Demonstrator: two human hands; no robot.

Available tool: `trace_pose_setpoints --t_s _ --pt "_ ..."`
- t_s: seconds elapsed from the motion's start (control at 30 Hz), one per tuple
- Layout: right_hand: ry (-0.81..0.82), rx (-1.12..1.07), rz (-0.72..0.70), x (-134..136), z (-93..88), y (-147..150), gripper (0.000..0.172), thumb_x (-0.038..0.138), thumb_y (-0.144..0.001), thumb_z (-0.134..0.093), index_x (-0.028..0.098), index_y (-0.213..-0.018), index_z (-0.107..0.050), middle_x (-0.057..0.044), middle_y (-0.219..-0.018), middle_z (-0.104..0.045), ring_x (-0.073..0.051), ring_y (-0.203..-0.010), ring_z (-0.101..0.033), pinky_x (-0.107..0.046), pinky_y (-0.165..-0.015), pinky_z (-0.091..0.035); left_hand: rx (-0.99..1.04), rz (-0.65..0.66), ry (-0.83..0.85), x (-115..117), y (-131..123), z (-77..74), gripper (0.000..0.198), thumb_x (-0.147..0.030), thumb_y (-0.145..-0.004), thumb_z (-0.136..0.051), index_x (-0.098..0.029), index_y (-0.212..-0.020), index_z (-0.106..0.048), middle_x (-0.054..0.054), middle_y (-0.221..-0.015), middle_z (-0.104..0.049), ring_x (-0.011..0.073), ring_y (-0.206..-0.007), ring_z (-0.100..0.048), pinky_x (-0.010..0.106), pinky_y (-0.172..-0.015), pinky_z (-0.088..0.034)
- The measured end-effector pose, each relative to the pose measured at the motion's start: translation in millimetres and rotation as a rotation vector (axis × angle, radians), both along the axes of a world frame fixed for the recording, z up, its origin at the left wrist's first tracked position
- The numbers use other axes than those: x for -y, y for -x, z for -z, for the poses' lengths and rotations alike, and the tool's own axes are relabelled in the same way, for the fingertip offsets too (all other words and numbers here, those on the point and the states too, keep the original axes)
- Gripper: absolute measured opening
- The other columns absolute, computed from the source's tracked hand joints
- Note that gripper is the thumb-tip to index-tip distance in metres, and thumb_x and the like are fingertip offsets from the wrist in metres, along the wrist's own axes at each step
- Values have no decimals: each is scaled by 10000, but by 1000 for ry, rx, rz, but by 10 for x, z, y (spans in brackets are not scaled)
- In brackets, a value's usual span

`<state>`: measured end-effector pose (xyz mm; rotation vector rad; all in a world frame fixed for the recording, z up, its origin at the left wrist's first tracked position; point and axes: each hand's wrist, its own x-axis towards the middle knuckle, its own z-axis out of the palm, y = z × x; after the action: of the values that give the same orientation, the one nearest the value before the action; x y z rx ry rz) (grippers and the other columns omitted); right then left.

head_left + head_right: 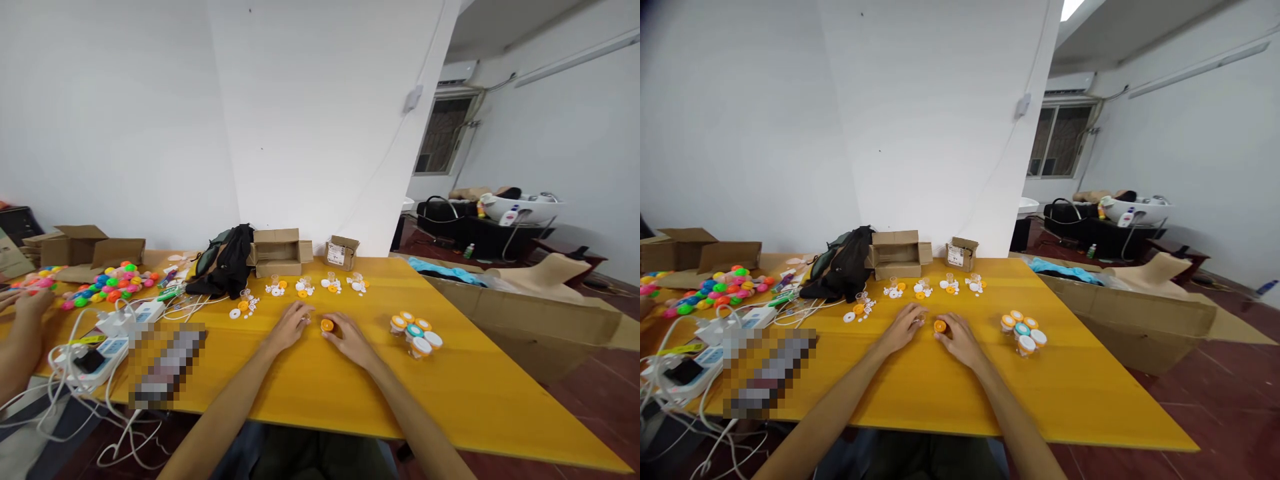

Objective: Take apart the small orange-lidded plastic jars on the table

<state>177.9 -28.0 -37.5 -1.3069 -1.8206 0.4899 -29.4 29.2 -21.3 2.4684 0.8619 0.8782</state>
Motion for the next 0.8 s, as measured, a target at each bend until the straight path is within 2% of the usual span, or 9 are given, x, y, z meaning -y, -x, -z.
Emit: trace_pose_setpoints --t_s 0.3,0.43,0.53,0.63,0.8 --pt "-11 -30 11 -24 59 45 246 267 -783 -627 246 -1020 -689 -54 -1029 -698 -255 -1001 -624 -415 -948 -484 9 16 12 -67 -95 12 441 -125 -906 -486 -320 -1294 -562 51 -1135 -598 219 -1087 -564 382 -1019 -469" --pt "-20 -84 -10 -3 50 72 231 283 -789 -606 238 -1003 -681 -51 -992 -699 -244 -966 -635 -410 -926 -498 27 16 -25 -7 -84 -33 469 -164 -925 -479 -311 -1370 -486 74 -1236 -555 230 -1167 -531 400 -1057 -438" --pt "24 -192 -25 1 46 112 237 361 -793 -632 233 -987 -677 -47 -968 -706 -228 -887 -653 -387 -851 -535 70 -17 -84 83 -66 -74 473 -161 -925 -468 -294 -1379 -461 89 -1315 -516 247 -1238 -485 419 -1088 -398" --pt "90 -346 -47 -5 39 156 324 479 -758 -695 225 -958 -670 -52 -950 -719 -224 -855 -671 -386 -830 -552 70 -39 -102 193 -61 -96 478 -160 -904 -488 -269 -1367 -444 95 -1301 -534 258 -1227 -488 434 -1086 -380" --pt "194 -546 -76 -2 1 184 475 602 -627 -783 219 -881 -661 -57 -906 -731 -241 -863 -685 -394 -836 -560 -29 -5 -94 305 -95 -86 387 -150 -813 -581 -234 -1188 -532 93 -1190 -604 277 -1129 -537 445 -1025 -406"
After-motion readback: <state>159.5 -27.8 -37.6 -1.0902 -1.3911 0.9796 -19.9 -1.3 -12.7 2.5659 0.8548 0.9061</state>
